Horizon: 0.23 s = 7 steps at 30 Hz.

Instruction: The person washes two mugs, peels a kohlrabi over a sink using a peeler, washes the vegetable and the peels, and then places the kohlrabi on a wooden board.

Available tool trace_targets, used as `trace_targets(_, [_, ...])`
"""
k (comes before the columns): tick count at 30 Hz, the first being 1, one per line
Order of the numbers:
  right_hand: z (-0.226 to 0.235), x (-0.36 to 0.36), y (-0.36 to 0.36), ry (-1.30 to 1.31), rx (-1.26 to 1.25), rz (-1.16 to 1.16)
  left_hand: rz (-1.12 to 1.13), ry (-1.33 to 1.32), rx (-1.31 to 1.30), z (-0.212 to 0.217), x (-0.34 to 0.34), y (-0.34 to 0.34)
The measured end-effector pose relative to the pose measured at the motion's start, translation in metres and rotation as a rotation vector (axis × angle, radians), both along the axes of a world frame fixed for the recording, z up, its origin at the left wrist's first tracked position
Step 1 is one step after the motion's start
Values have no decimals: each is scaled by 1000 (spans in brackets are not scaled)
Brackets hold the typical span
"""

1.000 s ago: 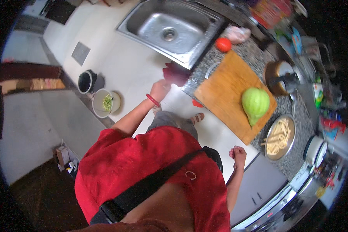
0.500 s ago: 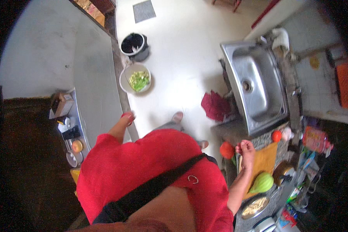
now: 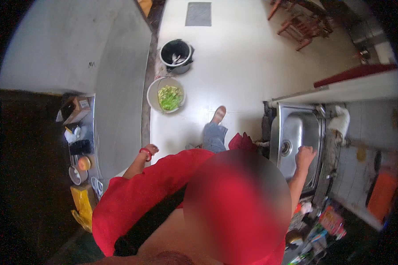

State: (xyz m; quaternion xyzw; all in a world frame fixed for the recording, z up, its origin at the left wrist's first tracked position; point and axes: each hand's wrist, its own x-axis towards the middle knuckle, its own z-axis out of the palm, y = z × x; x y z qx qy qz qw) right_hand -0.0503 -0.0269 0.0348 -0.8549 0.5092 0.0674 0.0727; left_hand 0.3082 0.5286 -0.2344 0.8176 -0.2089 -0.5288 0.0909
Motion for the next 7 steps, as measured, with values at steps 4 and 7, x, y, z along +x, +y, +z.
trace_targets(4, [-61,56,-58,-648,586,-204,341,-138,9,-5,13,-2])
trace_targets(7, [-82,93,-88,-169,411,80,493,-92,31,-9,24,-19])
